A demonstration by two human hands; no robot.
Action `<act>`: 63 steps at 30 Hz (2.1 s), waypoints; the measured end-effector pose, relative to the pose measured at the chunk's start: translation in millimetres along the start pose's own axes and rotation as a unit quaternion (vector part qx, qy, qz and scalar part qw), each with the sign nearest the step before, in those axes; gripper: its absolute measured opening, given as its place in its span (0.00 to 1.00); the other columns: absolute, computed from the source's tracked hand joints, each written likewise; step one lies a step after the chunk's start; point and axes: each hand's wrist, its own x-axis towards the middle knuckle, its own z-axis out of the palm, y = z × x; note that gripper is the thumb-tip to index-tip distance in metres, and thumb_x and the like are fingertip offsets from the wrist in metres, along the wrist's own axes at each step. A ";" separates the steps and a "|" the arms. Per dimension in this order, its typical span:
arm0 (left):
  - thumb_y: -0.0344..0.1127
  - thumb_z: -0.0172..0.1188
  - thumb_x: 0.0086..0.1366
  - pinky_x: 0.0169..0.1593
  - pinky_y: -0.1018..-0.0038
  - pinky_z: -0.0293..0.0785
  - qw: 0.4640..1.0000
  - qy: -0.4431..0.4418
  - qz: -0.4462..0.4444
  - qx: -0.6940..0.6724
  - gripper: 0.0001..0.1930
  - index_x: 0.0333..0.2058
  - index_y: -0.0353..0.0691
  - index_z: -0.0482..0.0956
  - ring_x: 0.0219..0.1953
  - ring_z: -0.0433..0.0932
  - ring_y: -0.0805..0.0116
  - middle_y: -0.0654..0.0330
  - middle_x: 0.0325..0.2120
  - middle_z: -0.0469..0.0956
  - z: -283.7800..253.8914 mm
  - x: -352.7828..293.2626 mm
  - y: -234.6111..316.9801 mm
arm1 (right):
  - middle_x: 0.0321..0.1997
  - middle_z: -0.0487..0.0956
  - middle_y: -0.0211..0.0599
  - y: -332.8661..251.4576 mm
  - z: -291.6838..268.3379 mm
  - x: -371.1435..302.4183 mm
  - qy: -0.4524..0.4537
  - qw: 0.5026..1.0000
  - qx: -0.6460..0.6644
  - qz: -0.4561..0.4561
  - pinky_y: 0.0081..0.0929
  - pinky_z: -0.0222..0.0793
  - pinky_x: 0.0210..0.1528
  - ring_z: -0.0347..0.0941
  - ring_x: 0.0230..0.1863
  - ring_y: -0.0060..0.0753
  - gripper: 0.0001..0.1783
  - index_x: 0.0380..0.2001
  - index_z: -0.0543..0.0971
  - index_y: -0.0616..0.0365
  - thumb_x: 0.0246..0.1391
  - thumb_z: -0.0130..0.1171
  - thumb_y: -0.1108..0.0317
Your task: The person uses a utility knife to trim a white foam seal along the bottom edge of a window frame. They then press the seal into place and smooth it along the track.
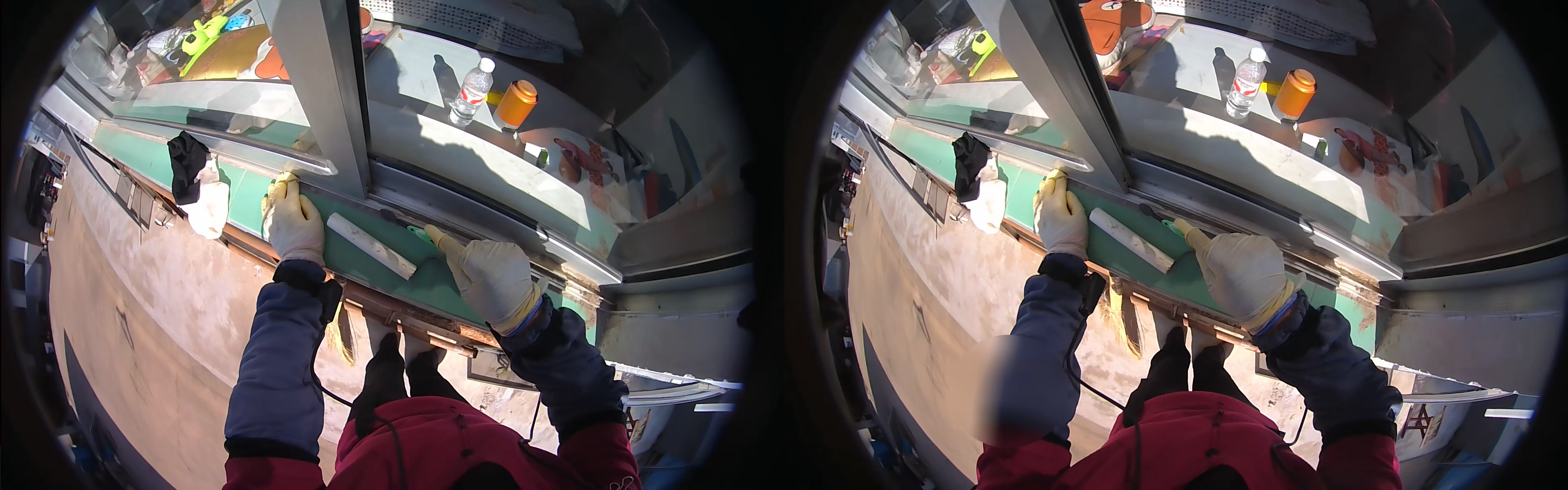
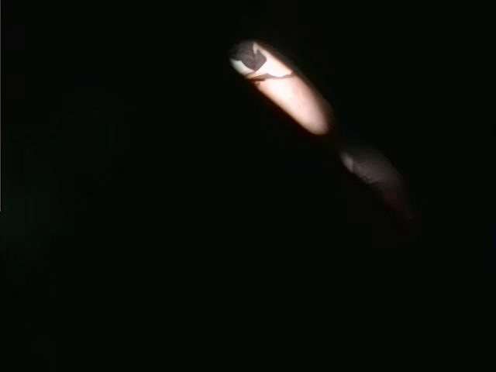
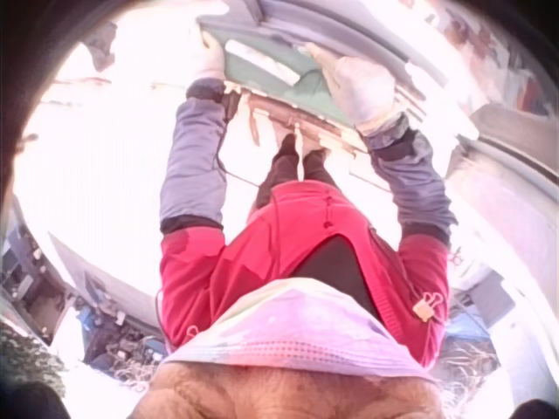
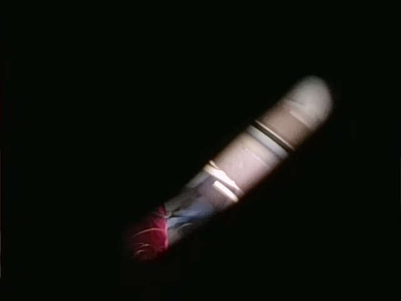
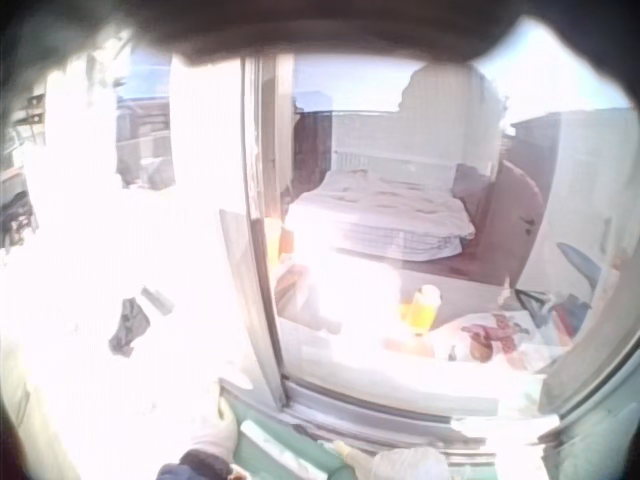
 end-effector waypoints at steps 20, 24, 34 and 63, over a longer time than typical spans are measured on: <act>0.33 0.50 0.70 0.63 0.57 0.72 1.000 0.003 -0.010 0.004 0.21 0.59 0.35 0.80 0.58 0.77 0.44 0.44 0.57 0.79 0.0 -1.8 0.9 | 0.24 0.82 0.45 54.7 -88.0 -64.1 -0.148 0.981 0.026 0.120 0.40 0.76 0.28 0.81 0.25 0.50 0.18 0.57 0.85 0.49 0.67 0.58 0.67; 0.33 0.50 0.70 0.63 0.57 0.73 1.000 0.016 0.004 0.013 0.22 0.59 0.35 0.80 0.58 0.77 0.44 0.43 0.57 0.79 0.4 -1.7 0.7 | 0.28 0.84 0.46 49.3 -103.2 -71.8 -0.067 0.983 0.101 0.137 0.37 0.78 0.32 0.82 0.28 0.47 0.19 0.56 0.86 0.51 0.62 0.62 0.71; 0.33 0.51 0.70 0.64 0.57 0.72 1.000 0.005 -0.022 -0.002 0.21 0.58 0.34 0.81 0.59 0.77 0.43 0.43 0.56 0.80 1.7 -1.3 1.0 | 0.23 0.80 0.39 8.1 0.9 5.6 0.000 0.991 0.126 0.043 0.40 0.75 0.28 0.79 0.24 0.45 0.26 0.65 0.80 0.44 0.62 0.63 0.64; 0.34 0.50 0.71 0.63 0.57 0.73 1.000 -0.001 -0.004 0.012 0.22 0.60 0.35 0.79 0.59 0.77 0.44 0.45 0.58 0.78 3.6 -3.2 -4.3 | 0.23 0.81 0.39 13.0 19.8 19.8 -0.083 0.996 0.008 0.014 0.42 0.76 0.26 0.82 0.25 0.45 0.21 0.60 0.83 0.44 0.66 0.56 0.62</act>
